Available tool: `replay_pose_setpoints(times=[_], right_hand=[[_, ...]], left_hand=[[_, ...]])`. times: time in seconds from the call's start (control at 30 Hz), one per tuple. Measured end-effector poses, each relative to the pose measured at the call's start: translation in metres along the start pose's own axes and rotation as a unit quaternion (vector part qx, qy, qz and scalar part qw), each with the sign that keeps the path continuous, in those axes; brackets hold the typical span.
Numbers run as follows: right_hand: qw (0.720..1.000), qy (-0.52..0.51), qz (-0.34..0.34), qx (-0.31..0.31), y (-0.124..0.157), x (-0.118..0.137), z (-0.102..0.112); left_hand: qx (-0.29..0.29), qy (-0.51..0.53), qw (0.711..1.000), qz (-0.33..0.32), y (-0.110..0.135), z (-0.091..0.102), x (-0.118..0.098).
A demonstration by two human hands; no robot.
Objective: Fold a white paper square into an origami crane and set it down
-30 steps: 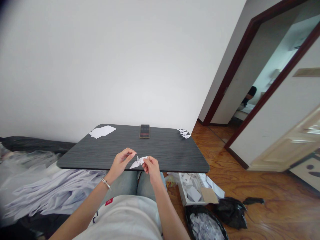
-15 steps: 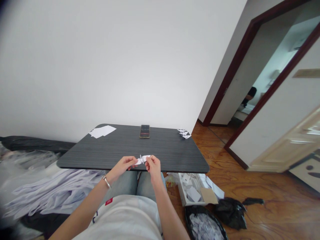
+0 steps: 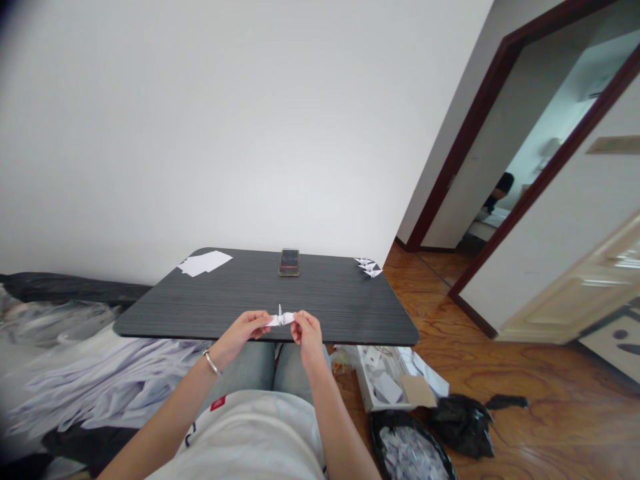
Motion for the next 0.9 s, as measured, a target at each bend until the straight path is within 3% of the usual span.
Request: replay_pose_setpoints(times=[0.9], right_hand=[[1.0,-0.009,-0.003,-0.006,-0.0019,-0.0041,0.0025]], left_hand=[[0.026,0.035,0.999,0.022,-0.0043,0.0018,0.0068]])
Point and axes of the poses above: each hand's wrist, its own y-axis away from the middle knuckle, its own z-axis out of the back of the hand, x = y × z, the point moved 7 cm from there along -y, towards the middle knuckle
